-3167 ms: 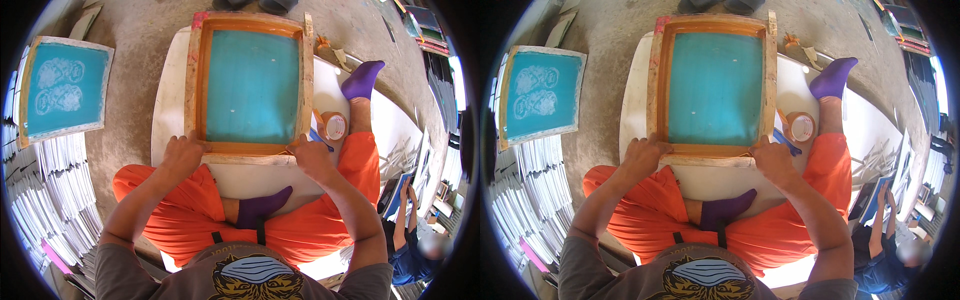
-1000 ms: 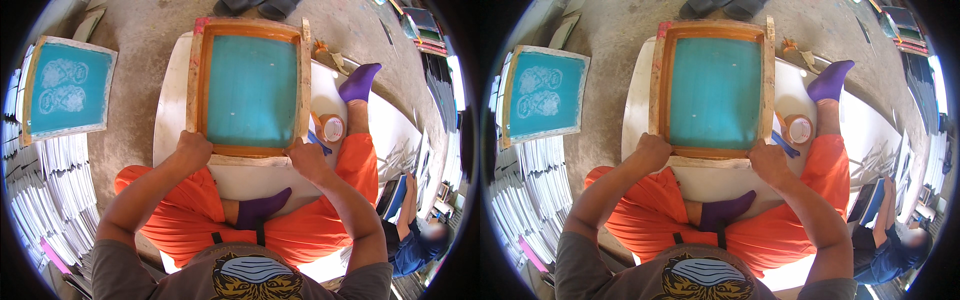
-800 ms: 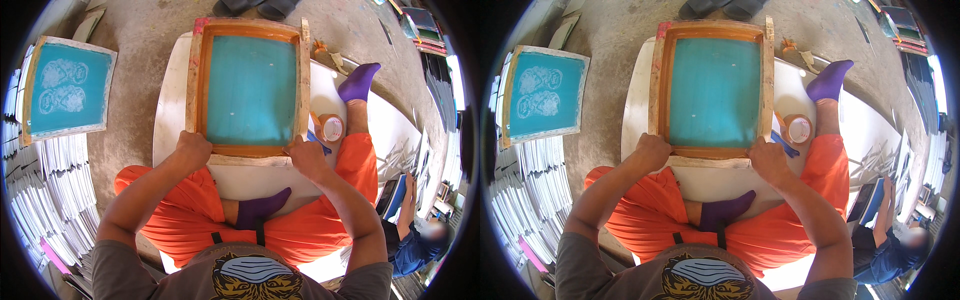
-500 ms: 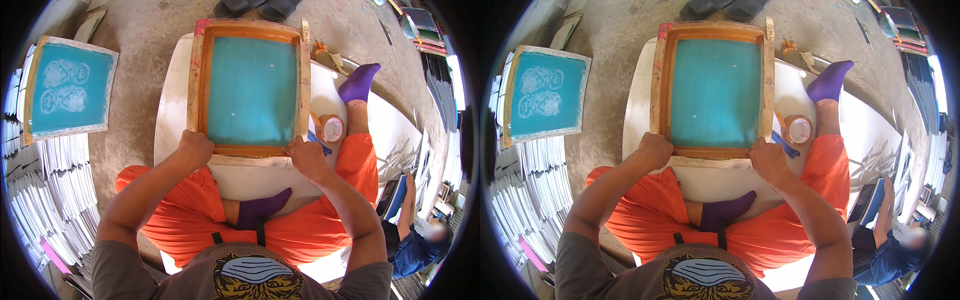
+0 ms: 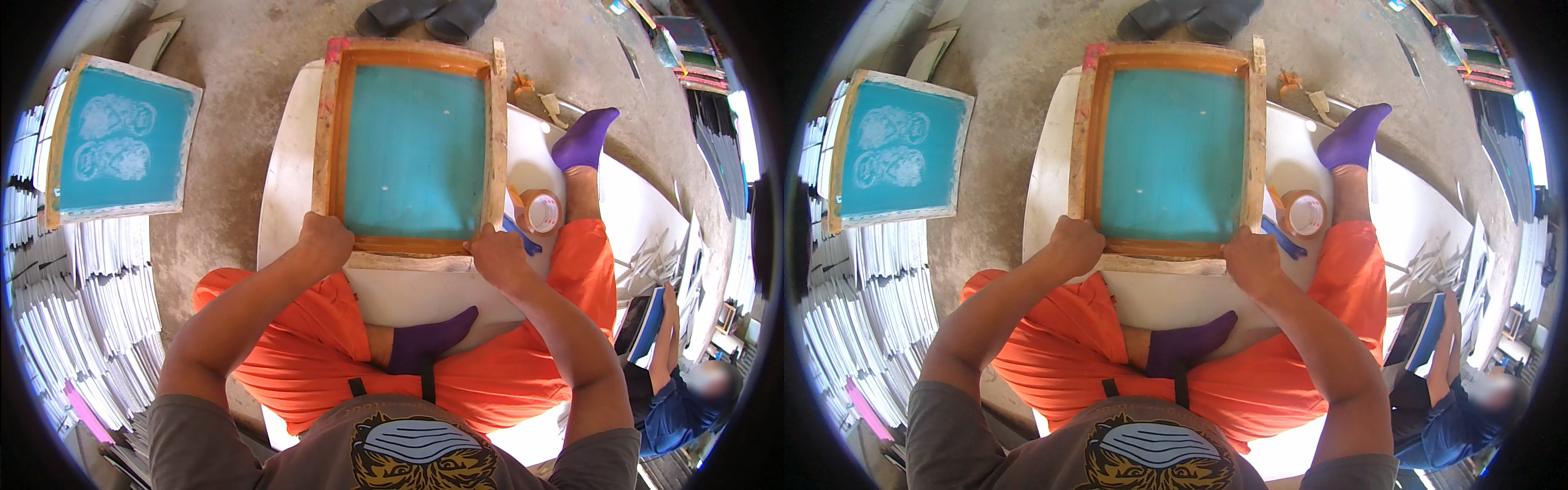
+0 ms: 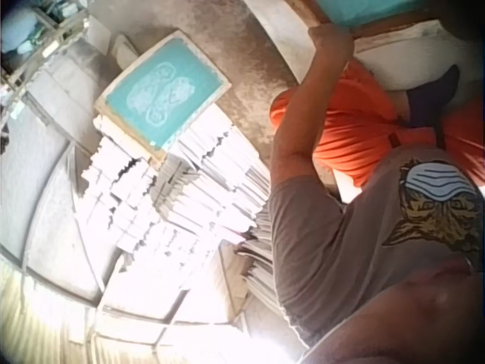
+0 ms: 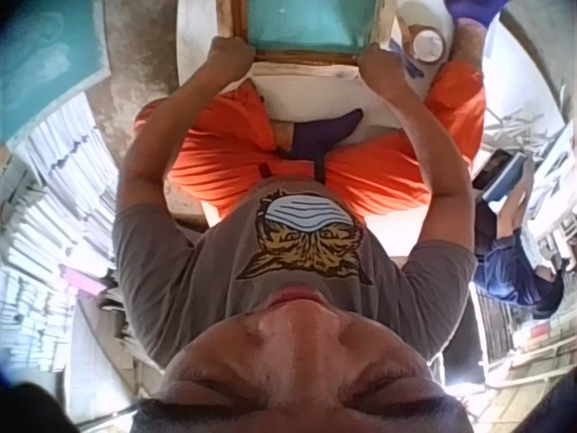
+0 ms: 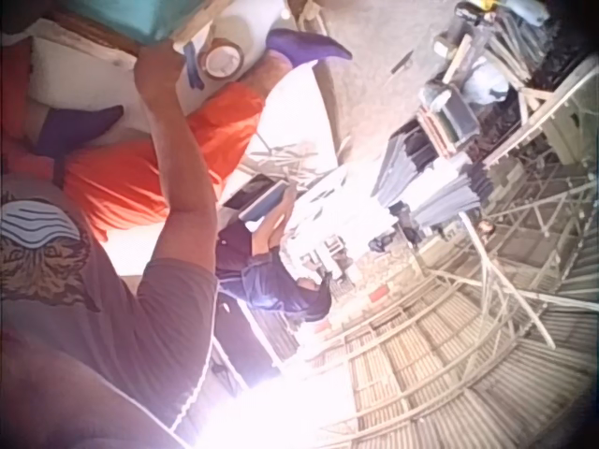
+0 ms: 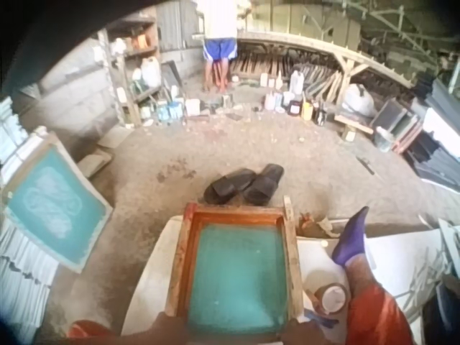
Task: The person sits on the floor and applies masking tape to the edges of a wooden screen printing frame. They repeatedly tear strips of tape and press them onto the frame's perimeter to seal the edges.
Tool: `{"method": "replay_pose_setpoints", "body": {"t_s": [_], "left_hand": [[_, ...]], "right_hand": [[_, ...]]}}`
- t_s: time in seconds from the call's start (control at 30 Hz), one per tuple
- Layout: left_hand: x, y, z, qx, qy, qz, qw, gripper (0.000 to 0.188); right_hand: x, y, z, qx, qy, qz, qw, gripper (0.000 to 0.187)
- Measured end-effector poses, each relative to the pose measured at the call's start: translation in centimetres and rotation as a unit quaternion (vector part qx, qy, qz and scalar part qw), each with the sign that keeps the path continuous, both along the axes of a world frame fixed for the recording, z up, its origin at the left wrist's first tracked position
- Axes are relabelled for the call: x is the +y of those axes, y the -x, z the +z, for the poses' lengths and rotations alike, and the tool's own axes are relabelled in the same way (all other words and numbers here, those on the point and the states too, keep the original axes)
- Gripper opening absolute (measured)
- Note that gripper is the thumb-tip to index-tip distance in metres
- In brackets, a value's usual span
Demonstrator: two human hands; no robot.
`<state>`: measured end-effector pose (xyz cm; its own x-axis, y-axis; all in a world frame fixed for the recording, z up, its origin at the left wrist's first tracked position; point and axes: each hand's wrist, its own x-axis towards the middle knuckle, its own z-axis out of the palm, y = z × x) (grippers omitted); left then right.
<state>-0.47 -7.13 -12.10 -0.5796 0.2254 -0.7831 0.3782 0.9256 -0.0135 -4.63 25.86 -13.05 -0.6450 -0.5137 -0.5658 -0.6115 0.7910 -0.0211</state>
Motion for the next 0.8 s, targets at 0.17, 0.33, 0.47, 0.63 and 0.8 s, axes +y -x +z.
{"method": "replay_pose_setpoints", "body": {"t_s": [0.17, 0.33, 0.47, 0.63, 0.8], "left_hand": [[-0.8, 0.1, 0.8, 0.015, -0.003, 0.036, 0.999, 0.02], [-3.2, -1.9, -0.6, 0.075, -0.149, 0.241, 0.956, 0.024], [-3.6, -3.4, -0.4, 0.125, -0.226, 0.361, 0.896, 0.033], [-3.2, -4.1, -0.7, 0.156, -0.254, 0.398, 0.868, 0.038], [-3.2, -4.3, -2.9, 0.197, -0.259, 0.408, 0.853, 0.037]], "right_hand": [[0.6, -0.1, 0.8, 0.0, 0.007, -0.028, 1.0, 0.027], [-0.3, -0.1, 2.7, 0.005, -0.014, -0.044, 0.999, 0.038], [-5.4, -1.1, 2.2, 0.008, 0.097, -0.037, 0.995, 0.048], [-13.4, -4.2, -3.0, -0.114, 0.366, -0.066, 0.921, 0.047], [-17.2, -5.8, -4.4, -0.088, 0.304, -0.065, 0.946, 0.053]]}}
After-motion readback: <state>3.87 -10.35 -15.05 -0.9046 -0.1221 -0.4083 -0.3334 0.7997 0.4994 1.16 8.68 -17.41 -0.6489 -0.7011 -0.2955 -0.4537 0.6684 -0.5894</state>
